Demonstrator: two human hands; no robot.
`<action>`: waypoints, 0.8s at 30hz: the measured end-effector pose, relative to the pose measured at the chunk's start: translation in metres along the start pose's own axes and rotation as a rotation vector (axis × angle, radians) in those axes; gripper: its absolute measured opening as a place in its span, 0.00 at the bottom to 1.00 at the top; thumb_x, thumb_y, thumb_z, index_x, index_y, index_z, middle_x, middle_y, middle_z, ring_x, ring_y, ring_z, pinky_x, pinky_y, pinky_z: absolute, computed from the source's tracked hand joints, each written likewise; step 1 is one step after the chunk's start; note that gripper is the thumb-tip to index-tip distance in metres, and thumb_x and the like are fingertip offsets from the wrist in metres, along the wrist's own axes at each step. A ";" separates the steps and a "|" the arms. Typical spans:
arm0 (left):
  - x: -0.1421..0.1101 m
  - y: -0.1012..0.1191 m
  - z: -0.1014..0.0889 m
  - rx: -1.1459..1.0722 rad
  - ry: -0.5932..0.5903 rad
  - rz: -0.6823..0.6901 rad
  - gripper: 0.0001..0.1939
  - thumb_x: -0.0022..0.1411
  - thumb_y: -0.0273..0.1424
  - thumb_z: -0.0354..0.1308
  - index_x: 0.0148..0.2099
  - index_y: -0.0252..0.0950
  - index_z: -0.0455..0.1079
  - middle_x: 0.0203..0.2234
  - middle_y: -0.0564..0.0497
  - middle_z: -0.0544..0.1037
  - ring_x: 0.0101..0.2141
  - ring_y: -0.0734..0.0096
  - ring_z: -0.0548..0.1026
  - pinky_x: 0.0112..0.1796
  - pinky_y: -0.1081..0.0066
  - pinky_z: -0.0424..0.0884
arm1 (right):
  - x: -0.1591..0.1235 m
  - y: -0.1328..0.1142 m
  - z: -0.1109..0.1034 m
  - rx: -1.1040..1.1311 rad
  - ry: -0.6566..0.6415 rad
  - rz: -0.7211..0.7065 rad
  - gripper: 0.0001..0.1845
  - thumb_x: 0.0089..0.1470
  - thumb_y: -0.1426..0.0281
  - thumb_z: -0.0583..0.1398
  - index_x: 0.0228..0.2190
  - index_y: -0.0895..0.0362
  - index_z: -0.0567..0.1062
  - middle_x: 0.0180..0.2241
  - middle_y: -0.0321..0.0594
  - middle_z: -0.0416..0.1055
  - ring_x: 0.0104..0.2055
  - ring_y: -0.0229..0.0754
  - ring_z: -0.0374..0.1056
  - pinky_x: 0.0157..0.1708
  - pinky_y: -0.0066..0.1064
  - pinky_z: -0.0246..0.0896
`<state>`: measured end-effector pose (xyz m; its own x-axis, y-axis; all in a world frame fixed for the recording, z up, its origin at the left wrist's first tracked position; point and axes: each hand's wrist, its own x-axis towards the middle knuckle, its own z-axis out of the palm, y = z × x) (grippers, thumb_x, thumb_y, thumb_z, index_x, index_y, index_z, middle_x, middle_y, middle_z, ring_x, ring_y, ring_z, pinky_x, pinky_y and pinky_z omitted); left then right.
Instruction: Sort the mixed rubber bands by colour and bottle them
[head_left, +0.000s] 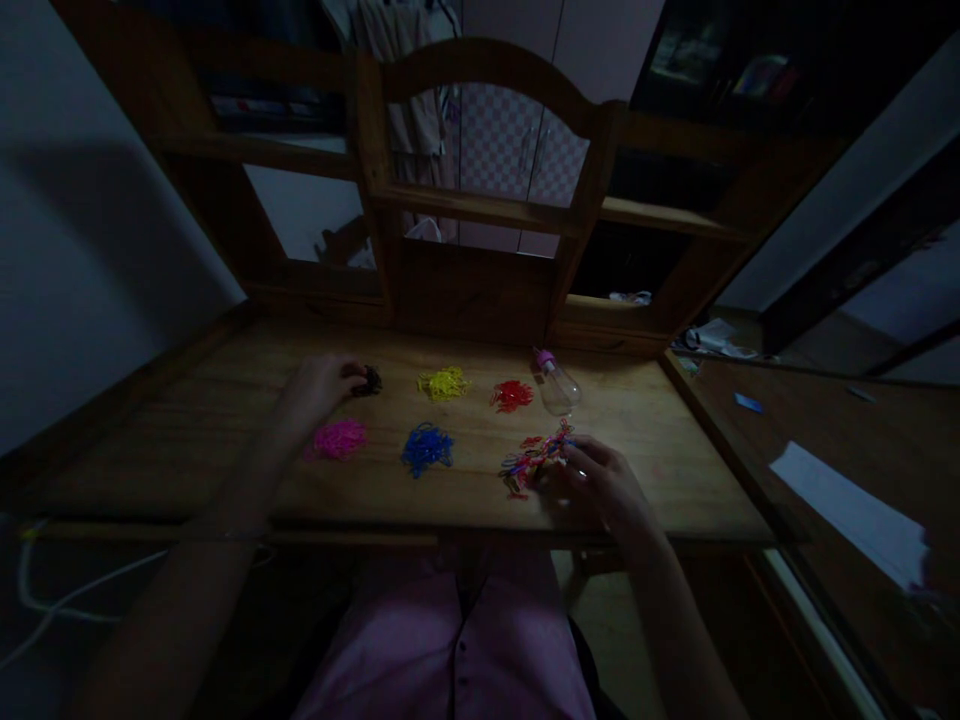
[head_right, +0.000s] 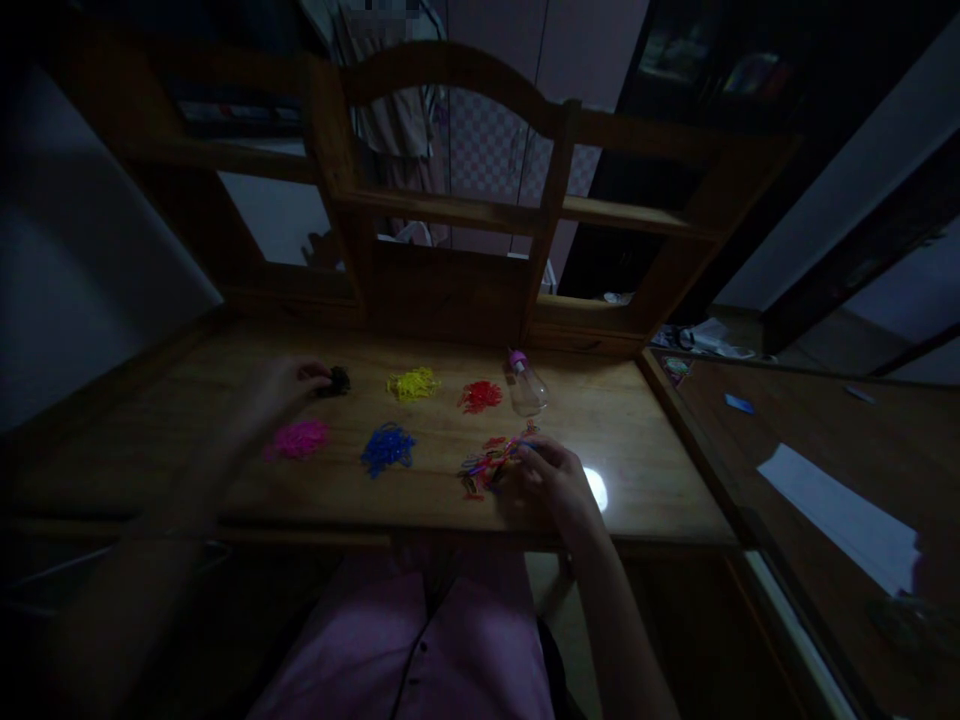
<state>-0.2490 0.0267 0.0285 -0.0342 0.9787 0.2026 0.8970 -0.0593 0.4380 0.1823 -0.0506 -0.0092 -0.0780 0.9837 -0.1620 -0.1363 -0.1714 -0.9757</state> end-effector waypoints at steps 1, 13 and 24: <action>0.007 -0.005 0.002 0.012 -0.008 0.009 0.10 0.59 0.32 0.57 0.40 0.33 0.75 0.32 0.49 0.79 0.34 0.66 0.75 0.39 0.66 0.69 | 0.000 -0.001 0.006 0.093 -0.042 0.054 0.13 0.48 0.63 0.68 0.34 0.57 0.76 0.32 0.36 0.72 0.27 0.32 0.64 0.24 0.22 0.57; -0.065 0.059 0.027 -0.176 0.209 0.171 0.13 0.66 0.40 0.50 0.43 0.40 0.73 0.43 0.49 0.75 0.44 0.65 0.74 0.46 0.67 0.69 | 0.008 -0.009 0.086 -0.297 -0.085 -0.174 0.11 0.53 0.62 0.64 0.34 0.57 0.79 0.27 0.38 0.75 0.22 0.36 0.66 0.21 0.26 0.58; -0.100 0.076 0.050 -0.369 0.284 -0.009 0.13 0.66 0.41 0.50 0.45 0.41 0.72 0.42 0.49 0.76 0.42 0.64 0.76 0.43 0.66 0.72 | 0.029 0.012 0.138 -0.666 -0.215 -0.415 0.12 0.53 0.72 0.63 0.41 0.53 0.79 0.35 0.37 0.78 0.30 0.40 0.70 0.32 0.30 0.62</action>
<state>-0.1549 -0.0653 -0.0024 -0.2068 0.8897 0.4069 0.6809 -0.1678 0.7129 0.0420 -0.0318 -0.0056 -0.3470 0.9168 0.1978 0.4150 0.3392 -0.8443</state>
